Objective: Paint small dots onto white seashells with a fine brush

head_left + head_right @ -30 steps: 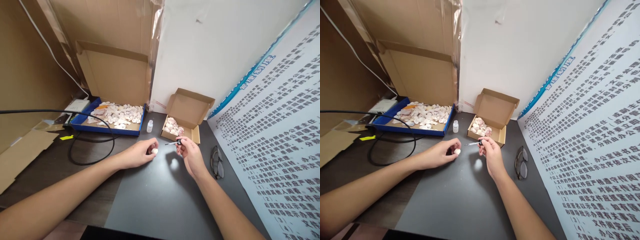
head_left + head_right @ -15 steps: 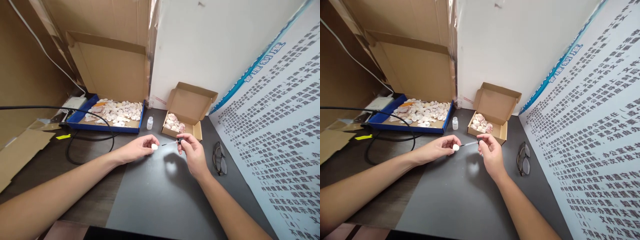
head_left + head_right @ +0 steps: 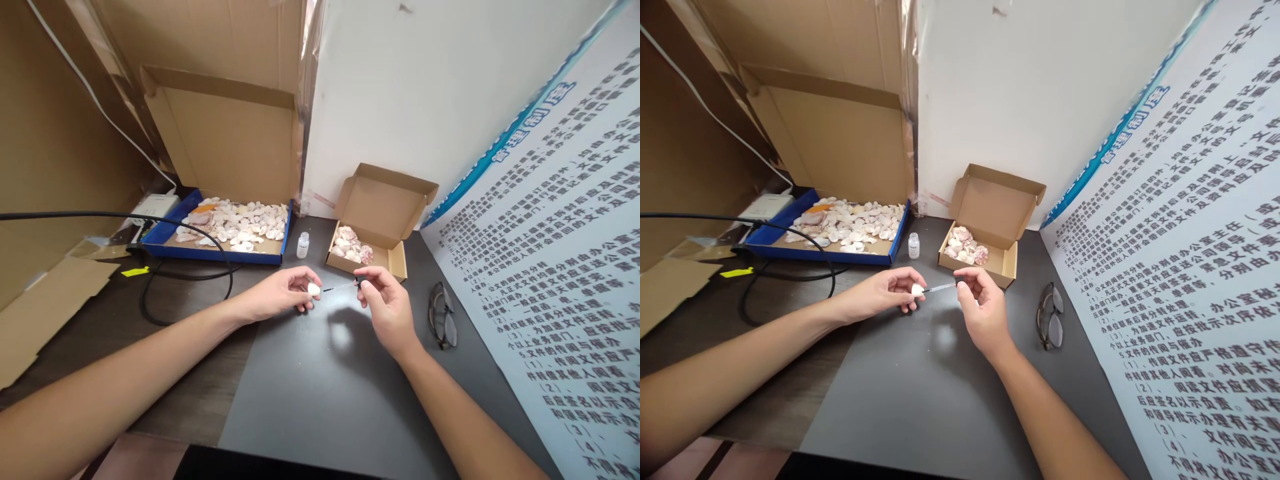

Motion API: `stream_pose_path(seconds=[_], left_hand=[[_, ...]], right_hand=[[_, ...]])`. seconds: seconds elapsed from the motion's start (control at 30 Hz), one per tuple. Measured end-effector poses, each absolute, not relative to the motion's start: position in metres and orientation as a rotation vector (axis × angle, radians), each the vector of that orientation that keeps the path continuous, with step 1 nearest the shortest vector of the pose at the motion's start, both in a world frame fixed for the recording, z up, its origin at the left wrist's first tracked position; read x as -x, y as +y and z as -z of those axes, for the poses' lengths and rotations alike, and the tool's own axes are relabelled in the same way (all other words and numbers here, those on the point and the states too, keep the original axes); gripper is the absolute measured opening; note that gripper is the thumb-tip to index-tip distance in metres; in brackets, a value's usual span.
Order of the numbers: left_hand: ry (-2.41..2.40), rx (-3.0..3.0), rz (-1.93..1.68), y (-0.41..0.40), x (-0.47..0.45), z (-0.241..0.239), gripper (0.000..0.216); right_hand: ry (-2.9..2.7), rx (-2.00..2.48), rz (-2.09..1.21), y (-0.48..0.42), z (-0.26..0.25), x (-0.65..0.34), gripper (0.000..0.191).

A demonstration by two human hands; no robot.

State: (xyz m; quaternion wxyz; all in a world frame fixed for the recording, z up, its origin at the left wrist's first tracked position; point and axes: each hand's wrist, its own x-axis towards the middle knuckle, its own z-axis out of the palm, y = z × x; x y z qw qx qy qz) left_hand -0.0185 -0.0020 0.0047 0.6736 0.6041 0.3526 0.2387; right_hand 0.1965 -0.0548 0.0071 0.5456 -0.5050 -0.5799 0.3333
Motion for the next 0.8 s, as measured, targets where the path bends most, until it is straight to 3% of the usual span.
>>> stream_pose_path(seconds=[0.8], left_hand=[[0.803, -1.417, -0.414, -0.011, 0.020, -0.010, 0.025]], right_hand=[[-1.498, 1.135, -0.639, -0.064, -0.014, -0.191, 0.012]])
